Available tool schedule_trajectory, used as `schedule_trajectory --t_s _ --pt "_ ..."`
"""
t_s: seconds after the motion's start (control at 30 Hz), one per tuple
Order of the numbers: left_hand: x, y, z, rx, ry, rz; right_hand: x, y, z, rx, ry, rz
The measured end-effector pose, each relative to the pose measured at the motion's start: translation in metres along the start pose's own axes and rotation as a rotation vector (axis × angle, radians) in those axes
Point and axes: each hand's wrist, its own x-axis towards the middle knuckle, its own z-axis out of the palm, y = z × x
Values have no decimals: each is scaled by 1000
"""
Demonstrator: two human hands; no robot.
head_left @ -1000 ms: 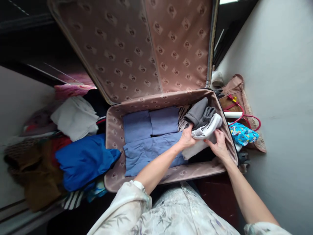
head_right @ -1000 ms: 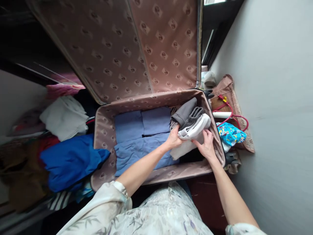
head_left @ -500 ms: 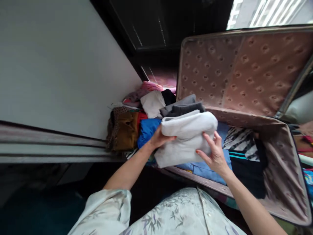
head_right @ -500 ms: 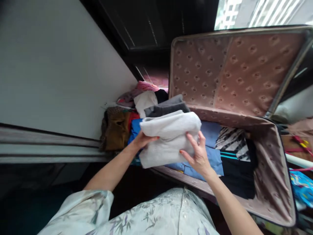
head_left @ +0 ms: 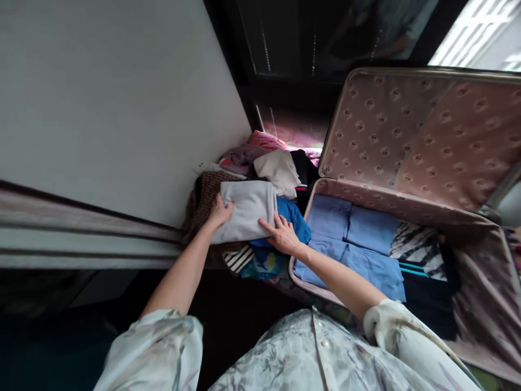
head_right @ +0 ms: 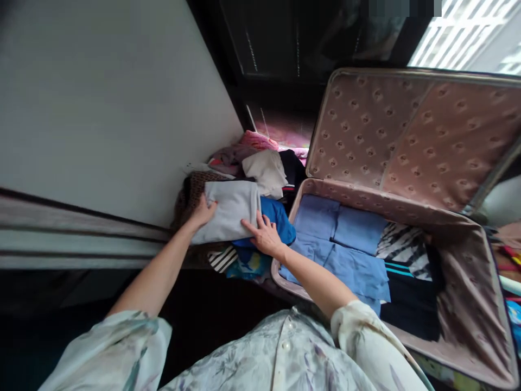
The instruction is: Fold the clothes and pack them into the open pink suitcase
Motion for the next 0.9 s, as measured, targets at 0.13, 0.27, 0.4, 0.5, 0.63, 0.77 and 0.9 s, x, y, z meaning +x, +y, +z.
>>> schedule_trajectory --t_s 0.13,0.27,0.4,0.5,0.63,0.77,0.9 --pt "-4 -15 10 11 96 23 -30 19 8 98 191 -23" --pt "-44 4 -5 10 304 213 -98 89 9 165 495 115" --pt "-124 56 18 -197 234 461 -192 190 11 57 484 590" --pt "-178 104 77 -273 -282 750 -251 251 8 -148 283 801" --pt "-203 159 174 -51 -776 875 -280 294 -2 -336 24 769" --pt "-193 193 237 16 -750 721 -271 308 -9 -391 -147 629" --pt "-189 205 261 4 -742 688 -263 315 -5 -362 -204 573"
